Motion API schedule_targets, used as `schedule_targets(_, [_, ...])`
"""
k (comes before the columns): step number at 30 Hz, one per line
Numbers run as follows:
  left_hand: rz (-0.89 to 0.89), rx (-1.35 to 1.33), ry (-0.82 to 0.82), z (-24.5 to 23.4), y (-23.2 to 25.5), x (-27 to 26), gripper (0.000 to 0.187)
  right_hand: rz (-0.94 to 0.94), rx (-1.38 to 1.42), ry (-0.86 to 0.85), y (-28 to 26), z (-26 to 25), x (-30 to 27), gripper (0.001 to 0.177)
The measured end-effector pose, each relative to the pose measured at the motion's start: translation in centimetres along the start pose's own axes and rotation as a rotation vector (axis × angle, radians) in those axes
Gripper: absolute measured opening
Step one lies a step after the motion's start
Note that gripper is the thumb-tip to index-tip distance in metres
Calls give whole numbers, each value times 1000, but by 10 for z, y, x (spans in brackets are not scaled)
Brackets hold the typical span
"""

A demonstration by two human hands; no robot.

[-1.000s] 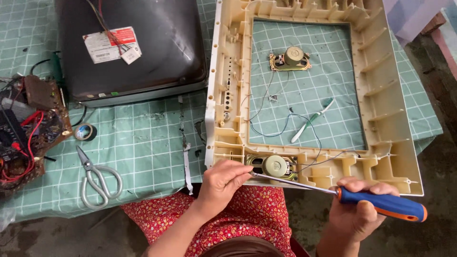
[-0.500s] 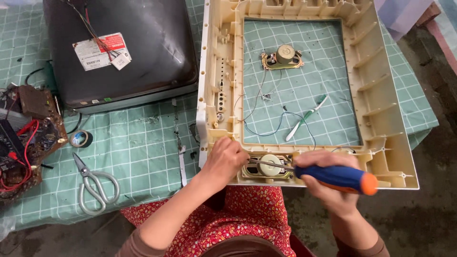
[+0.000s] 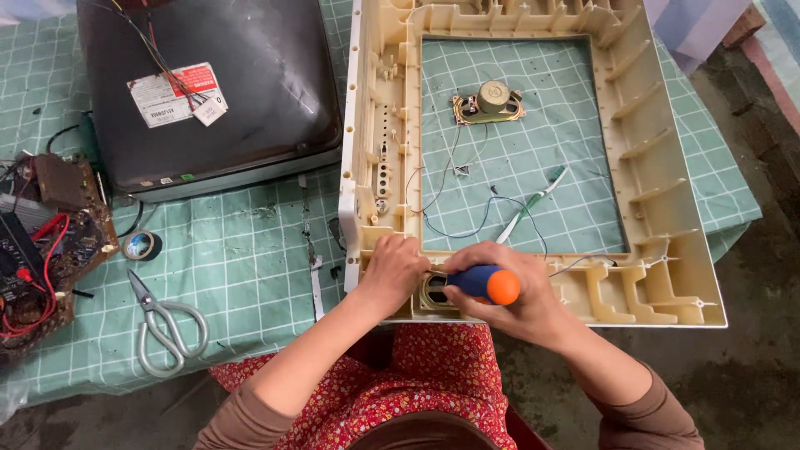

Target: The person uses a screwdriver to tighten screws on a small motor or speaker component inside a beige plastic casing. They manipulate wires and adjust the component's position within the housing.

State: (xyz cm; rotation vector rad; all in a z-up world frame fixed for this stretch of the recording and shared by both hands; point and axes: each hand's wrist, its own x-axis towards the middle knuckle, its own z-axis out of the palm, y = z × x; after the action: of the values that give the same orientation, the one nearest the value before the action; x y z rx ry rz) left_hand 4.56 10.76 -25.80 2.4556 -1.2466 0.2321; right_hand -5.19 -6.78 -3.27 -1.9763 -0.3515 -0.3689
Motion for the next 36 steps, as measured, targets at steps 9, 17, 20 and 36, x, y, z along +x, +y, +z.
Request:
schedule_targets(9, [-71,13,-7,-11,13,0,6,-61,-9,-15,-7,4,5,22])
schedule_targets(17, [-21,2,81,-4,12,-13,11,-109,75,-23,-14,-12,-2,29])
schedule_targets(20, [-80,-137,-190,-82,35,1,15,-73,155,-38,-11,-21,-9,32])
schedule_targets(36, [-64,-386,-765,-106,31,48,19,203,426,60,58,-40,1,37])
